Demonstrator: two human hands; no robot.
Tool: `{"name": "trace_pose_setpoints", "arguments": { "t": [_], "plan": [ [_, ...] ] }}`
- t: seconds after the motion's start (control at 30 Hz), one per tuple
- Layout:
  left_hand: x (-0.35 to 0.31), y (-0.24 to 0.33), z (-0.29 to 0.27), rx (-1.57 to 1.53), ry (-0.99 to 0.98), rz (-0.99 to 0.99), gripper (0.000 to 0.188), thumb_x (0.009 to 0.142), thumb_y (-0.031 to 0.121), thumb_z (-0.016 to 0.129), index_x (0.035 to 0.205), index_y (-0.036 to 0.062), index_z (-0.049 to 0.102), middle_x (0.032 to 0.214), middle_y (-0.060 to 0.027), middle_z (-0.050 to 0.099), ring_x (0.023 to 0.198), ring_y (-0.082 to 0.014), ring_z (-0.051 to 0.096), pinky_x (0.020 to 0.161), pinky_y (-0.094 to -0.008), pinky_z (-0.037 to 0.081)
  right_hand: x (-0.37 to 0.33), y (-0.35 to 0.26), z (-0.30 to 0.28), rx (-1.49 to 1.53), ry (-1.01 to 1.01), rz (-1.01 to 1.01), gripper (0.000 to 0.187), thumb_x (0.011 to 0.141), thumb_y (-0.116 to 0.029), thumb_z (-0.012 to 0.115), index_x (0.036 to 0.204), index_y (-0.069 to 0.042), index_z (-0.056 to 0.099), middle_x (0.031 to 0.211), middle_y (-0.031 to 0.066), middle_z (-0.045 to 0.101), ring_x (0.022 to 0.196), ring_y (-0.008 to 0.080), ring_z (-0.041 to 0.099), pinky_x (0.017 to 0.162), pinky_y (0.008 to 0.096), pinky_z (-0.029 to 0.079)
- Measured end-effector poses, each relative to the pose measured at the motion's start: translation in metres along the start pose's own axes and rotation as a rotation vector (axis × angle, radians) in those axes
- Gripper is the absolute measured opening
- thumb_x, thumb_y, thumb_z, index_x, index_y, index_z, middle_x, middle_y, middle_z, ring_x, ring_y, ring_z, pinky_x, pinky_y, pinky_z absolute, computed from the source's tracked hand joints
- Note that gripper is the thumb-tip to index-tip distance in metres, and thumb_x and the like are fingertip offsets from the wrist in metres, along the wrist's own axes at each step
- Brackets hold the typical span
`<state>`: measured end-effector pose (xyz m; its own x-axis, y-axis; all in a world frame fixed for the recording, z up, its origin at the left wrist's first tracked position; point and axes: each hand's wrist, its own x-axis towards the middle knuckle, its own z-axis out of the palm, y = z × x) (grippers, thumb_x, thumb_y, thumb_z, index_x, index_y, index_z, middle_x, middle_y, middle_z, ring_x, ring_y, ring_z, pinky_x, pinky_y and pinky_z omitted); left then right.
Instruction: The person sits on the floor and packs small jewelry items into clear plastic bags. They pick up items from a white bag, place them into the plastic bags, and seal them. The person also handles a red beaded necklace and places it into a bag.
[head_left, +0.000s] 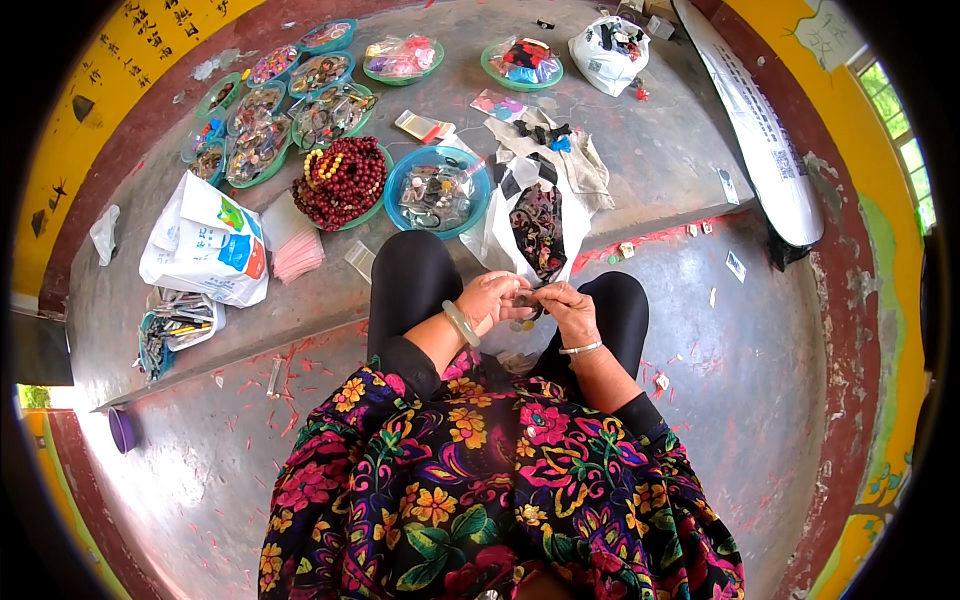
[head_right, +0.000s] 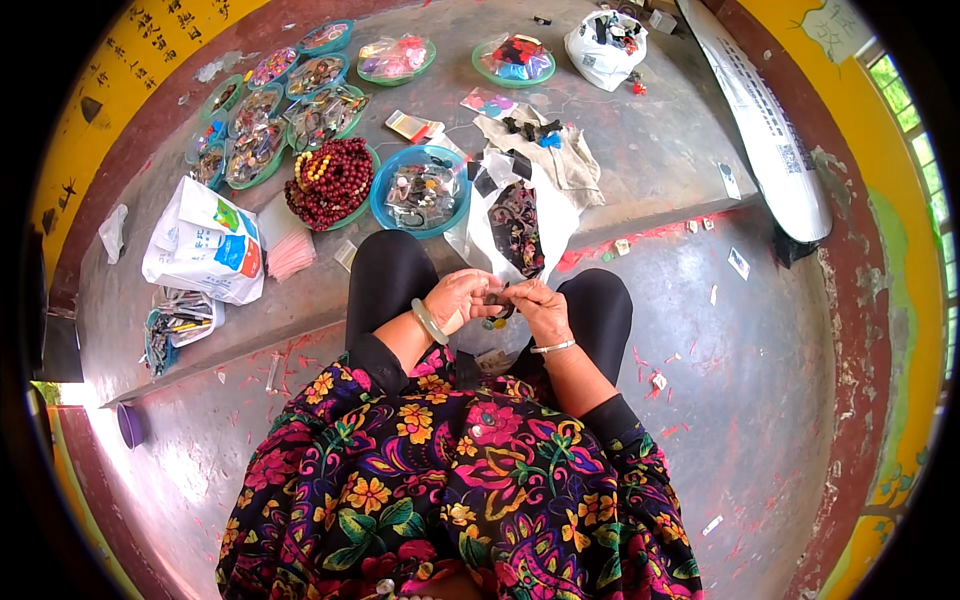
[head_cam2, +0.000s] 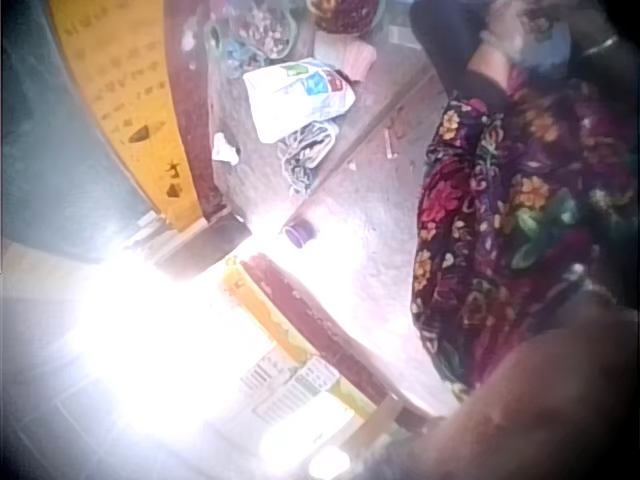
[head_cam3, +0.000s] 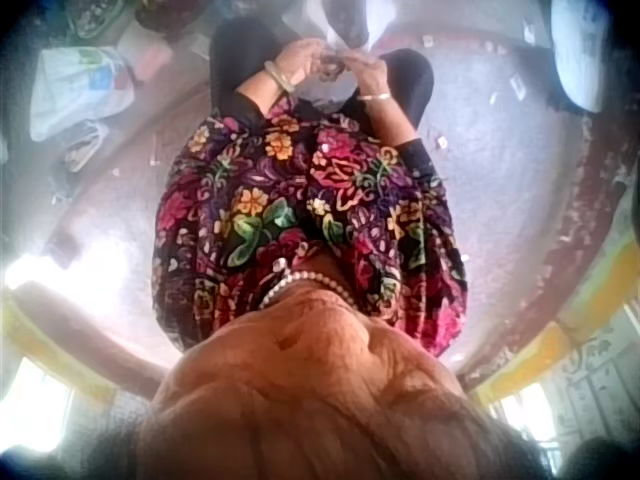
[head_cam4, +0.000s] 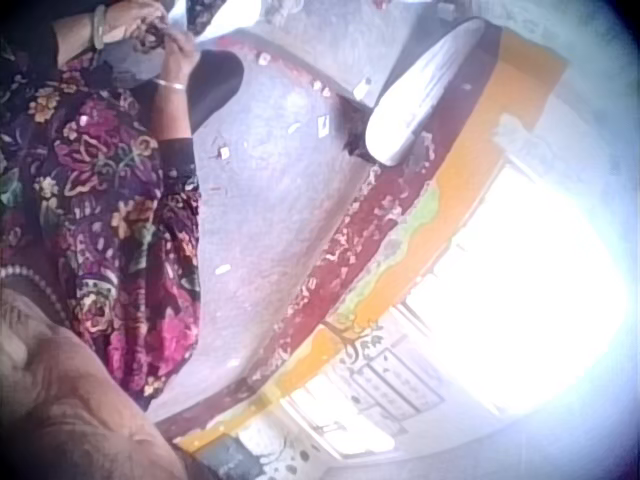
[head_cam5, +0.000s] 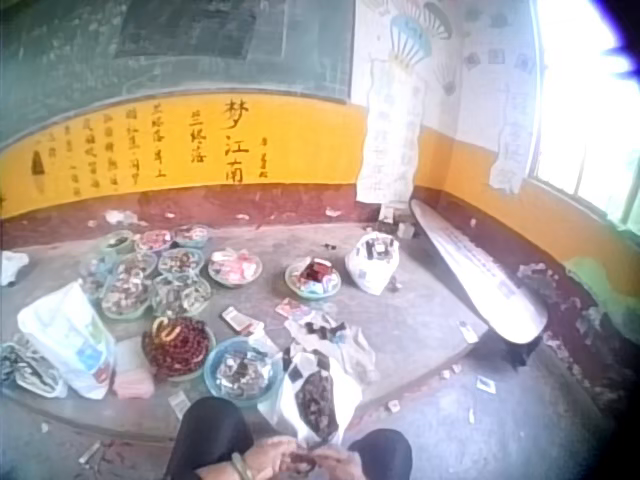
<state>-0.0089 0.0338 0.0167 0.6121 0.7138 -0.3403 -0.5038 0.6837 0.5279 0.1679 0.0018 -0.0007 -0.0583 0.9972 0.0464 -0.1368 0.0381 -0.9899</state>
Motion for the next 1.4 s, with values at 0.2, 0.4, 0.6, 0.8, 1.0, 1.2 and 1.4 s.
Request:
{"name": "trace_pose_setpoints", "arguments": {
  "t": [0.2,0.4,0.6,0.8,1.0,1.2,1.4],
  "plan": [
    [0.008,-0.014,-0.012,0.150,0.022,0.003,0.017,0.083,0.012,0.052,0.092,-0.0022,0.053,0.092,-0.0087,0.057,0.082,-0.0145,0.057,0.074,-0.0272,0.050,-0.001,-0.003,0.002,-0.002,-0.003,-0.004,0.018,0.071,0.011,0.054,0.079,-0.001,0.065,0.078,0.0046,0.058,0.074,0.0122,0.054,0.068,0.0223,0.043],
    [0.020,-0.024,-0.029,0.570,-0.006,0.237,0.013,0.084,0.008,0.049,0.091,-0.0031,0.053,0.090,-0.0100,0.057,0.081,-0.0163,0.057,0.073,-0.0284,0.050,-0.001,0.005,-0.001,0.025,0.002,0.065,0.018,0.072,0.006,0.054,0.087,-0.001,0.063,0.080,0.0027,0.059,0.073,0.0097,0.053,0.065,0.0209,0.042],
    [0.016,-0.018,-0.021,0.283,0.072,0.135,0.013,0.084,0.006,0.049,0.091,-0.0047,0.052,0.089,-0.0108,0.057,0.081,-0.0180,0.058,0.073,-0.0298,0.051,0.003,-0.013,0.002,0.087,0.083,0.254,0.021,0.074,-0.004,0.060,0.095,-0.002,0.060,0.079,-0.0008,0.058,0.071,0.0064,0.051,0.063,0.0193,0.040],
    [0.016,-0.023,-0.016,0.836,0.007,0.360,0.013,0.083,0.007,0.050,0.090,-0.0039,0.053,0.086,-0.0080,0.056,0.079,-0.0161,0.058,0.071,-0.0289,0.052,0.002,0.015,0.003,0.063,0.035,0.240,0.010,0.072,-0.007,0.066,0.078,-0.001,0.060,0.071,0.0000,0.059,0.065,0.0059,0.051,0.060,0.0195,0.041],
    [0.016,-0.026,-0.019,0.827,0.009,0.344,0.013,0.083,0.008,0.050,0.089,-0.0032,0.054,0.086,-0.0070,0.056,0.079,-0.0154,0.058,0.070,-0.0284,0.052,0.002,0.021,0.001,-0.035,0.070,0.210,0.007,0.070,-0.004,0.066,0.070,-0.001,0.061,0.065,-0.0003,0.058,0.062,0.0058,0.051,0.057,0.0197,0.041],
    [0.021,-0.029,-0.028,0.860,-0.008,0.373,0.013,0.084,0.008,0.049,0.089,-0.0026,0.054,0.086,-0.0074,0.056,0.079,-0.0163,0.058,0.069,-0.0277,0.052,0.000,0.011,0.003,0.021,0.067,0.166,0.004,0.070,-0.001,0.066,0.069,0.000,0.061,0.065,-0.0008,0.058,0.061,0.0058,0.049,0.057,0.0197,0.040],
    [0.023,-0.029,-0.035,0.802,-0.018,0.353,0.014,0.085,0.009,0.047,0.089,-0.0021,0.054,0.088,-0.0091,0.058,0.079,-0.0166,0.059,0.068,-0.0270,0.052,0.001,0.011,-0.003,0.083,0.017,0.155,0.001,0.072,0.000,0.063,0.071,0.000,0.062,0.071,0.0001,0.057,0.066,0.0072,0.050,0.062,0.0204,0.039]
  ]
}}
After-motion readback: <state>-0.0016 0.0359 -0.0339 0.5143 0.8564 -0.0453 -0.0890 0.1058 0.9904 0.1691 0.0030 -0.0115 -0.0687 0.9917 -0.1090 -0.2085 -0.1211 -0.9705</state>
